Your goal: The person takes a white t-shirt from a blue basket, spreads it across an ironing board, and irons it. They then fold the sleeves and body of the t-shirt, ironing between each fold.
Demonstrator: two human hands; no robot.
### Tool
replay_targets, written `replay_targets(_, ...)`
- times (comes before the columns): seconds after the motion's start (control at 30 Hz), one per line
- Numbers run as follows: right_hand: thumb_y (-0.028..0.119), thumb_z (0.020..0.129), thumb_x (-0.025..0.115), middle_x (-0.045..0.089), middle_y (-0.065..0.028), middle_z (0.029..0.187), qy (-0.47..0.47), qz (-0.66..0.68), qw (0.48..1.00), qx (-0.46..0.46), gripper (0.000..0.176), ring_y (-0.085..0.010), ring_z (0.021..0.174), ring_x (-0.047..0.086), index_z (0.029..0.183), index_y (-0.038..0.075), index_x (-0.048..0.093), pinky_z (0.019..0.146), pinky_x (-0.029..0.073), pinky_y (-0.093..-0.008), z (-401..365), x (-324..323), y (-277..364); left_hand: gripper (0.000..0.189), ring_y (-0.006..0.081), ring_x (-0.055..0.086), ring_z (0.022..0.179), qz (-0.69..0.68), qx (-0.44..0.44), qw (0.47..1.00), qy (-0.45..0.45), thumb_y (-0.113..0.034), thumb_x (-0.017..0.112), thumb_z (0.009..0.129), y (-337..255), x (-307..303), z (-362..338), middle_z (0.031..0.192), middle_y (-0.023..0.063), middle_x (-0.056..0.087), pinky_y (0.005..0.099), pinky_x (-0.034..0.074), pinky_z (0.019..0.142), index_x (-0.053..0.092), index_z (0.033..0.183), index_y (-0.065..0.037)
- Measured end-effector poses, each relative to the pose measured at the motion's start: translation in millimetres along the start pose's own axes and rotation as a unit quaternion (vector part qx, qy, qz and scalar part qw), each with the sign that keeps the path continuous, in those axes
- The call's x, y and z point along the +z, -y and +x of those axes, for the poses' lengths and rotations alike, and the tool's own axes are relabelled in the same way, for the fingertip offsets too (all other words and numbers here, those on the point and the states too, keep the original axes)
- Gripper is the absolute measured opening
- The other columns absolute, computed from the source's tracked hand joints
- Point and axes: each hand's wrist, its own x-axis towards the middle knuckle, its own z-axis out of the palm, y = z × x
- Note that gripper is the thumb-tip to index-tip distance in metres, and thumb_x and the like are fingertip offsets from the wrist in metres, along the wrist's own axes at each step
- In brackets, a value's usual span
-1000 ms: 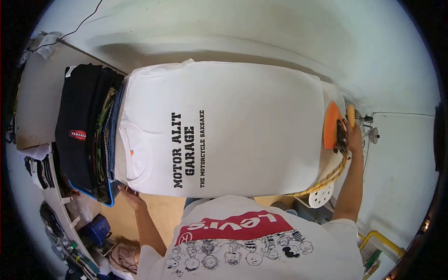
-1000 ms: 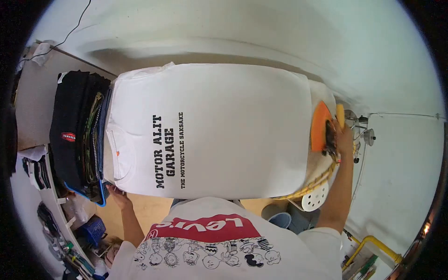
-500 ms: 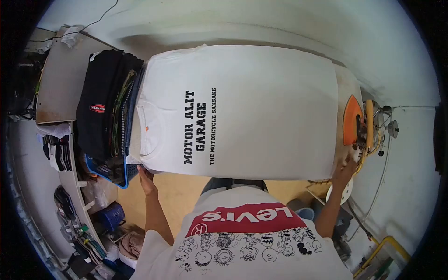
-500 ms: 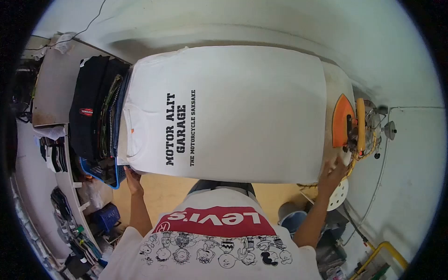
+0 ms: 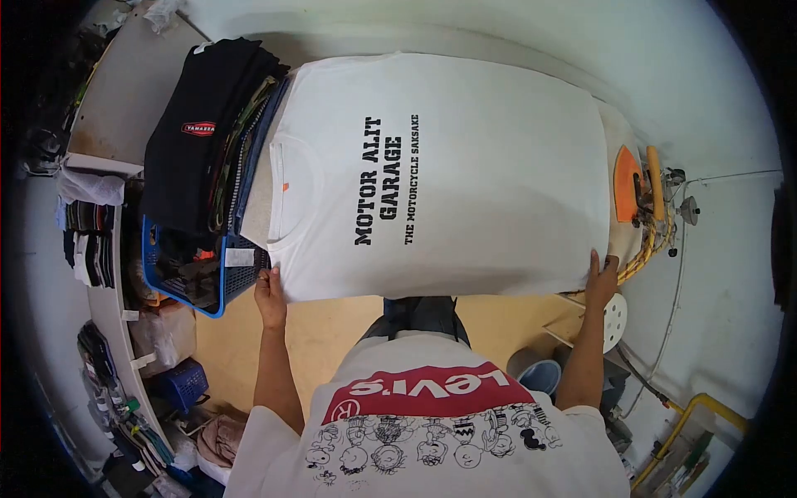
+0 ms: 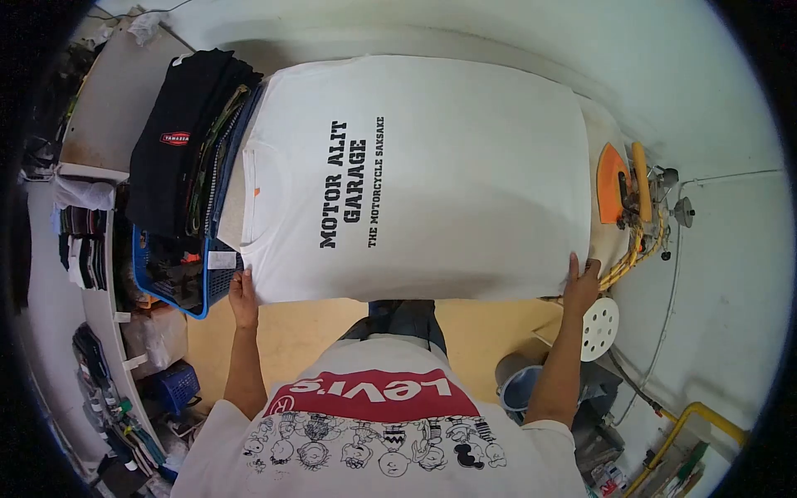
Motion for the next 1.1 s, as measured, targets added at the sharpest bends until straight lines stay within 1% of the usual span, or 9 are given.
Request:
replay_targets(0.17,0.032,0.087,0.07,0.056,-0.012,0.072,0.206,0.162,0.963,0.059,0.039,-0.021,0.067,0.048,0.083,-0.004,0.055,0.064,0.041,-0.0343,15,-11,-33,0.032,0.0077,0.032,0.069,0.045,0.032,0.998,0.024,-0.021,0.055,0.099,1,-13,-13,0.071,-0.0041,0.039,0.0231,0.033,0.061,0.044,0.073,-0.005)
replay_targets(0.37,0.029,0.088,0.069,0.057,-0.0092,0.075,0.218,0.186,0.954,0.083,0.036,-0.0176,0.07,0.047,0.085,-0.003,0.055,0.066,0.042,-0.031,-63,-51,-71,0.035,0.0132,0.033,0.059,0.219,0.038,0.975,-0.004,-0.022,0.059,0.097,21,-54,-83,0.06,0.0051,0.039,0.0291,0.037,0.053,0.044,0.072,-0.002)
replay_targets(0.57,0.026,0.092,0.065,0.058,-0.0073,0.078,0.276,0.076,0.946,0.15,0.026,-0.0159,0.073,0.051,0.094,0.0,0.06,0.068,0.044,-0.0312,-114,-45,-107,0.023,0.0233,0.051,0.069,0.306,-0.138,0.942,-0.027,-0.022,0.061,0.094,30,-44,-119,0.075,0.0126,0.054,0.0363,0.045,0.067,0.052,0.087,-0.001)
replay_targets(0.63,0.025,0.092,0.065,0.062,-0.0088,0.083,0.187,0.112,0.971,0.1,0.026,-0.0172,0.077,0.056,0.096,0.0,0.061,0.07,0.046,-0.0305,-76,-40,-120,0.025,0.0348,0.055,0.093,0.366,0.094,0.92,-0.105,-0.017,0.064,0.091,14,-20,-88,0.094,0.0173,0.059,0.0457,0.044,0.081,0.054,0.104,0.001)
replay_targets(0.73,0.024,0.094,0.063,0.066,-0.0128,0.098,0.003,0.109,0.99,0.084,0.028,-0.0221,0.087,0.061,0.105,-0.001,0.062,0.078,0.048,-0.0325,20,-70,-83,0.03,0.0396,0.052,0.105,0.335,0.246,0.903,-0.106,-0.014,0.067,0.086,-59,35,-14,0.11,0.019,0.059,0.051,0.038,0.091,0.056,0.11,0.001)
replay_targets(0.8,0.026,0.094,0.063,0.064,-0.0154,0.107,-0.088,0.047,0.994,-0.052,0.035,-0.025,0.092,0.061,0.116,-0.001,0.06,0.081,0.048,-0.0342,94,-74,-80,0.037,0.0364,0.051,0.114,0.303,0.302,0.902,-0.057,-0.007,0.066,0.082,-112,91,31,0.12,0.0175,0.059,0.0462,0.037,0.098,0.058,0.118,-0.003)
replay_targets(0.9,0.026,0.094,0.063,0.061,-0.0131,0.104,-0.07,0.013,0.99,-0.119,0.034,-0.0238,0.096,0.057,0.114,-0.001,0.059,0.084,0.045,-0.0339,184,-58,-47,0.054,0.0364,0.045,0.127,0.276,0.333,0.9,0.056,-0.013,0.069,0.081,-169,181,81,0.136,0.0187,0.05,0.0469,0.032,0.107,0.052,0.131,-0.003)
replay_targets(1.0,0.028,0.093,0.064,0.062,-0.0094,0.096,0.096,0.156,0.977,-0.11,0.036,-0.0197,0.085,0.058,0.115,0.0,0.058,0.074,0.045,-0.0304,237,-25,-41,0.06,0.0348,0.037,0.136,0.375,0.38,0.837,0.114,-0.032,0.063,0.089,-187,253,101,0.147,0.0189,0.039,0.0489,0.028,0.111,0.045,0.14,-0.006)
replay_targets(1.1,0.036,0.091,0.067,0.055,0.0027,0.075,0.246,0.267,0.931,-0.034,0.038,-0.0049,0.055,0.046,0.114,0.007,0.057,0.048,0.034,-0.0195,247,-20,-10,0.058,0.0343,0.035,0.137,0.286,0.41,0.838,0.218,-0.034,0.061,0.09,-207,276,96,0.149,0.0167,0.037,0.0493,0.026,0.112,0.045,0.141,-0.011)
